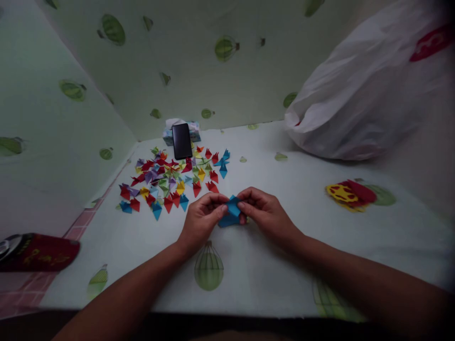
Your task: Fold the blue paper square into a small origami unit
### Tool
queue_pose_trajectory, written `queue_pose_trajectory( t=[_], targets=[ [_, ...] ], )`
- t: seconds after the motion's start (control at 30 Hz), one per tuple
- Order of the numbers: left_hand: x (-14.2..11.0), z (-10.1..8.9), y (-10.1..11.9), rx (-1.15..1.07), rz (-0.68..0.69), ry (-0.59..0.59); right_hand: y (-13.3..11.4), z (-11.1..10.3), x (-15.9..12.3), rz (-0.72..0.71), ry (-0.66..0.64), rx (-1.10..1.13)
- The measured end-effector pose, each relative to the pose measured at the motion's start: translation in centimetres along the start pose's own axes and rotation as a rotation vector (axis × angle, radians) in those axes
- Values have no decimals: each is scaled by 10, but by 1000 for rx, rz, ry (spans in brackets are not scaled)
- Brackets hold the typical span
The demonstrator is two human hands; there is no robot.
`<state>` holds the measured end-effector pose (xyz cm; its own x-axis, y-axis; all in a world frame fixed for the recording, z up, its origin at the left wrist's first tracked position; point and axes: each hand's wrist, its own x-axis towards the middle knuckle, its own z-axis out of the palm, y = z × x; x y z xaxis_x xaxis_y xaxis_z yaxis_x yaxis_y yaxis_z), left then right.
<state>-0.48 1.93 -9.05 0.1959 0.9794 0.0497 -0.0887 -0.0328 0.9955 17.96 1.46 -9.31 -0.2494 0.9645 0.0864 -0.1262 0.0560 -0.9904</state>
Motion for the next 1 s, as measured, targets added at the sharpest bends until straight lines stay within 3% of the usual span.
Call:
queue_pose_trajectory(
  t=[0.37,0.63,1.0],
  targets=[
    [1,-2,-6,-110,-59,-63,3,0,1,67,43,115],
    [0,-2,-6,-119,-62,-73,3,-1,0,76,23,94],
    [1,-2,-7,-99,-58,-88,2,1,0,189,46,238]
  ],
)
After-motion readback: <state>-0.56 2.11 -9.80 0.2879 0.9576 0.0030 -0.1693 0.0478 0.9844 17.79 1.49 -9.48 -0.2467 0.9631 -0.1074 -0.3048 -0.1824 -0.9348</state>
